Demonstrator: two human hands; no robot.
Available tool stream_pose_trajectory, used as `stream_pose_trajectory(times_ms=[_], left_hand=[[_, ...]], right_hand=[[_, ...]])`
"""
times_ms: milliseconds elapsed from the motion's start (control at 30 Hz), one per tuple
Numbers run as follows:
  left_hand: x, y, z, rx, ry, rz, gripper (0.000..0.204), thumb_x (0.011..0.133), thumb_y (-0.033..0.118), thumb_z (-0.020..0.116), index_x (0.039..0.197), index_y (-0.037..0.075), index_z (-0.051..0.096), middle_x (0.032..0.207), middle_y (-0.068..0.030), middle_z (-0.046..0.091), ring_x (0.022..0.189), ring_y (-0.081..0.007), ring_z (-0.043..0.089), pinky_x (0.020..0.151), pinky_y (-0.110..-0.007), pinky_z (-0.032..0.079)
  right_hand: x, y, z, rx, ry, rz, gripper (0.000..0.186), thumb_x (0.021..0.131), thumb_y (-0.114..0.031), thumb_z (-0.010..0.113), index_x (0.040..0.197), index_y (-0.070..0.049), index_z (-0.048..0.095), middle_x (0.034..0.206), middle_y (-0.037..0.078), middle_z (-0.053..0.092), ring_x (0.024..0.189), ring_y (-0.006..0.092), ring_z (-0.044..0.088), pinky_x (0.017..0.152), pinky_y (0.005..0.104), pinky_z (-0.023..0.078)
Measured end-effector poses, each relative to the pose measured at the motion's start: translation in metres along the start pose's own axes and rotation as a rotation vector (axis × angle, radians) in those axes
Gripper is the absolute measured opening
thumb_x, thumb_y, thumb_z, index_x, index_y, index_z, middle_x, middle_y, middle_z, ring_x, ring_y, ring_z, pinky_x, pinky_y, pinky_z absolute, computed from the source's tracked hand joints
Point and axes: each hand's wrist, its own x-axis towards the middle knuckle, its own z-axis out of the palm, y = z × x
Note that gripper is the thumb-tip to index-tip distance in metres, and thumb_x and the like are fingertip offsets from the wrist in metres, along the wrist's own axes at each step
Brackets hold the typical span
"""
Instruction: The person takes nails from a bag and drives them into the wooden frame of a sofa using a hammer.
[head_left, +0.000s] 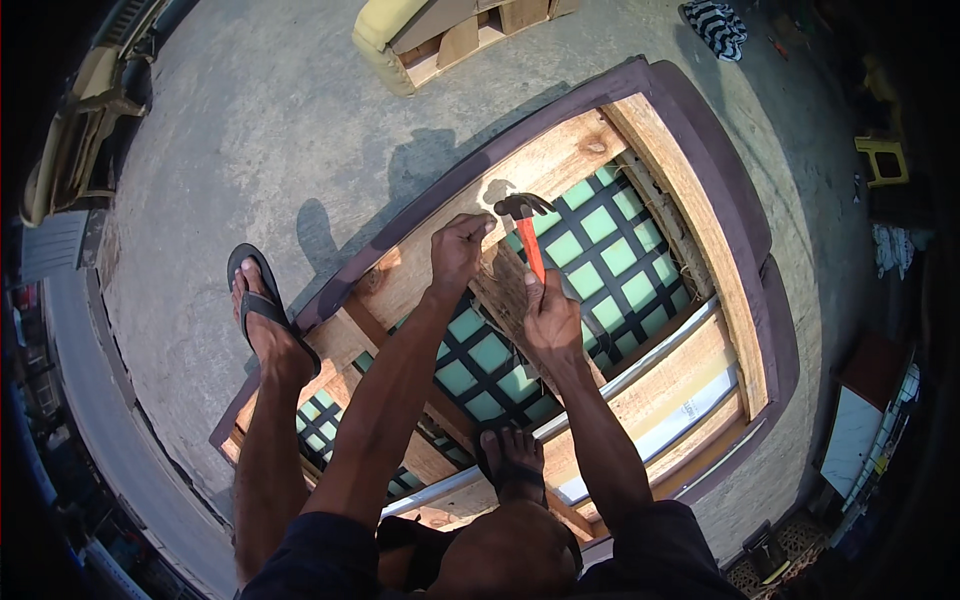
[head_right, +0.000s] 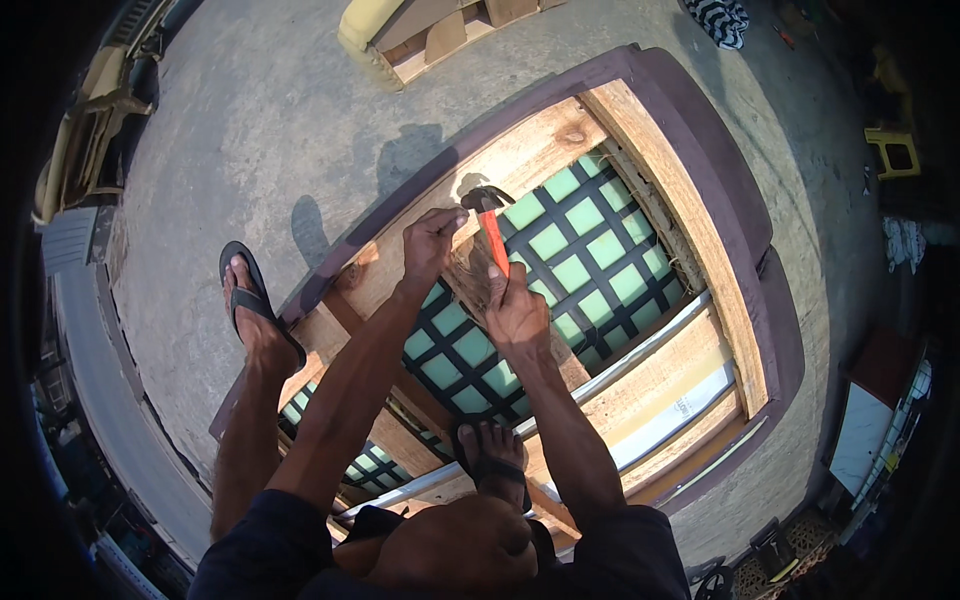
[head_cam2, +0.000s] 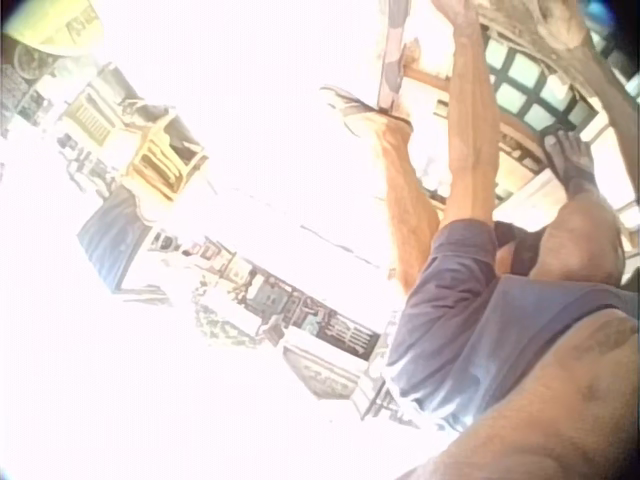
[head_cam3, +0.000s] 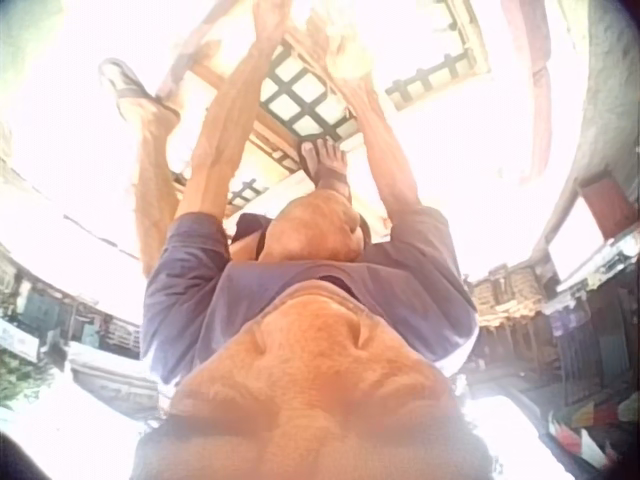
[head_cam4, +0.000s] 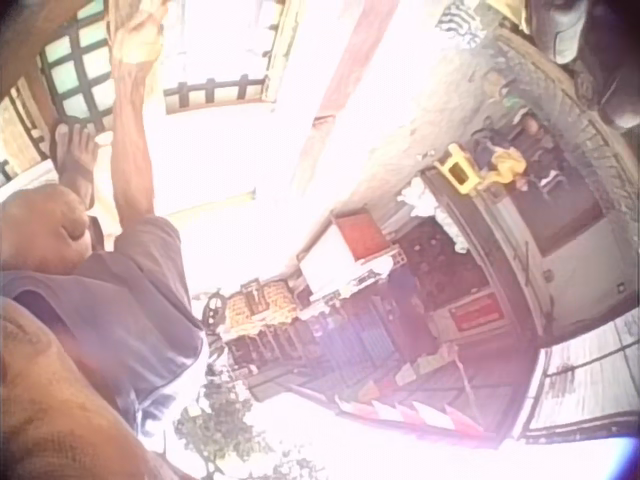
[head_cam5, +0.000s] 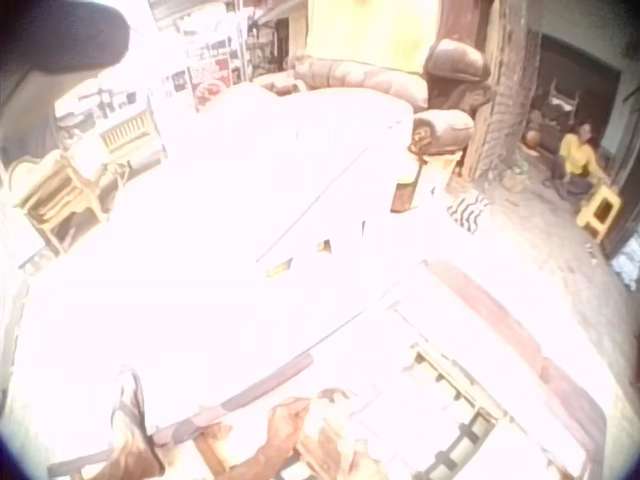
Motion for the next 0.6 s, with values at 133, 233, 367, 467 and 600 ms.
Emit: stream_pose_trajectory(times_ms=[133,233,367,467,600], left_hand=[[-0.013,0.007,-0.012,0.054,0.005,-0.035,0.020,0.092,0.016,0.067,0.107,0.004,0.071,0.093,-0.0093,0.071,0.081,-0.0188,0.067,0.075,-0.029,0.050],[-0.046,0.021,-0.016,-0.079,0.240,-0.268,0.024,0.095,0.024,0.064,0.100,0.001,0.070,0.078,-0.0047,0.064,0.064,-0.0128,0.059,0.060,-0.027,0.048],[-0.074,0.038,-0.011,-0.588,0.343,-0.943,0.036,0.097,0.040,0.059,0.082,0.008,0.059,0.065,0.0018,0.046,0.048,-0.0095,0.038,0.044,-0.027,0.032],[-0.073,0.045,-0.005,-0.608,0.383,-1.033,0.038,0.096,0.044,0.059,0.078,0.010,0.054,0.065,0.0018,0.044,0.048,-0.0099,0.036,0.043,-0.027,0.029],[-0.072,0.021,0.000,-0.172,0.341,-0.612,0.035,0.094,0.039,0.064,0.086,0.005,0.059,0.068,-0.0014,0.050,0.058,-0.0128,0.047,0.052,-0.030,0.040]], right_hand=[[-0.009,-0.006,-0.008,0.109,-0.009,0.029,0.039,0.102,-0.044,0.043,0.102,-0.005,0.049,0.067,0.028,0.059,0.070,0.0527,0.059,0.062,0.0571,0.043],[-0.016,0.008,-0.013,0.117,-0.053,0.070,0.044,0.102,-0.048,0.039,0.102,-0.005,0.049,0.070,0.029,0.061,0.073,0.0527,0.060,0.066,0.0588,0.044],[-0.032,0.026,0.000,0.199,-0.129,0.227,0.048,0.102,-0.049,0.038,0.103,-0.003,0.052,0.073,0.027,0.062,0.074,0.0480,0.062,0.067,0.0549,0.045],[-0.046,0.039,0.005,0.207,-0.101,0.253,0.048,0.102,-0.048,0.040,0.105,-0.002,0.054,0.080,0.027,0.063,0.078,0.0465,0.063,0.070,0.0530,0.046],[-0.052,0.049,0.015,0.201,-0.129,0.282,0.049,0.102,-0.044,0.041,0.113,0.002,0.056,0.076,0.020,0.061,0.068,0.0284,0.059,0.067,0.0418,0.046]])
